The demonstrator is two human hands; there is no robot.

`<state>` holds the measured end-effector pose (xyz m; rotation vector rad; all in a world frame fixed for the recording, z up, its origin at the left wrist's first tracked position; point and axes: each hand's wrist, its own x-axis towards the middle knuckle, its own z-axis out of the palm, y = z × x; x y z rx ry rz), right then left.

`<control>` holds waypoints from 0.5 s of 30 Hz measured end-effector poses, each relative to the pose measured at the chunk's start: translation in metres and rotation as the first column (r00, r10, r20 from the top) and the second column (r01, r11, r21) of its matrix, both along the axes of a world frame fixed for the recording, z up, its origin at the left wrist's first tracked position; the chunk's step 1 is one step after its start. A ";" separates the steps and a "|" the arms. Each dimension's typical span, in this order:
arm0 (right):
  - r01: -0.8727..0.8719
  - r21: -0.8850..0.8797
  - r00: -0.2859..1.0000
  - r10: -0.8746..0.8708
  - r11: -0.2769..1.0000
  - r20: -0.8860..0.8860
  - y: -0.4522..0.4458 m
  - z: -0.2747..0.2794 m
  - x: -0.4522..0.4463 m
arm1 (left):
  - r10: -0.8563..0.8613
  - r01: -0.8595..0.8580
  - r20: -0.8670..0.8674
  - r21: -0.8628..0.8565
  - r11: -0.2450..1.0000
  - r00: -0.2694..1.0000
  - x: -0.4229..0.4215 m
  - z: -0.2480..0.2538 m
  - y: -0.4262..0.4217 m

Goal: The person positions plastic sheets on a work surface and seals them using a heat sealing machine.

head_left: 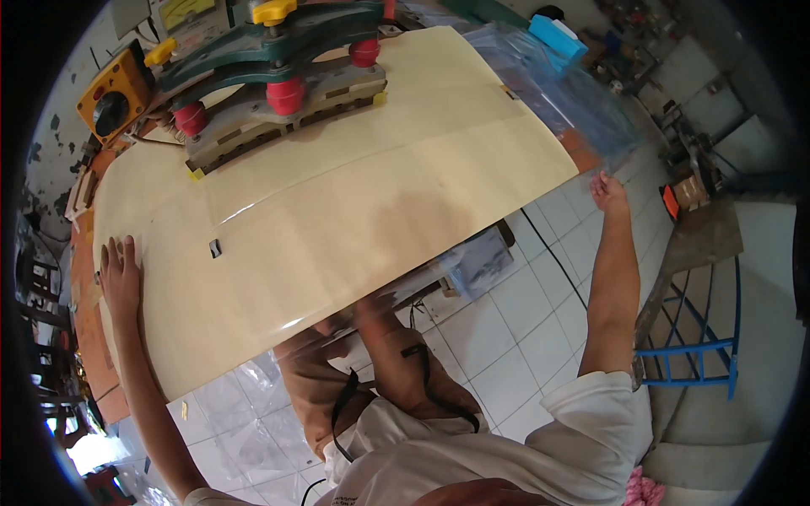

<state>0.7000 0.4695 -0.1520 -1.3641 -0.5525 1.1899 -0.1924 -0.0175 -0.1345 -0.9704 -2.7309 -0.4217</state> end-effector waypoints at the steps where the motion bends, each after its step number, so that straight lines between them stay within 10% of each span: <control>1: 0.025 0.011 1.000 -0.025 1.000 0.016 -0.005 0.001 -0.002 | 0.007 -0.007 0.013 0.005 1.000 1.000 0.000 0.000 0.000; 15: -0.218 0.106 0.972 0.226 0.970 -0.068 -0.079 0.000 -0.044 | -0.009 0.009 0.019 0.010 1.000 1.000 -0.006 -0.003 -0.001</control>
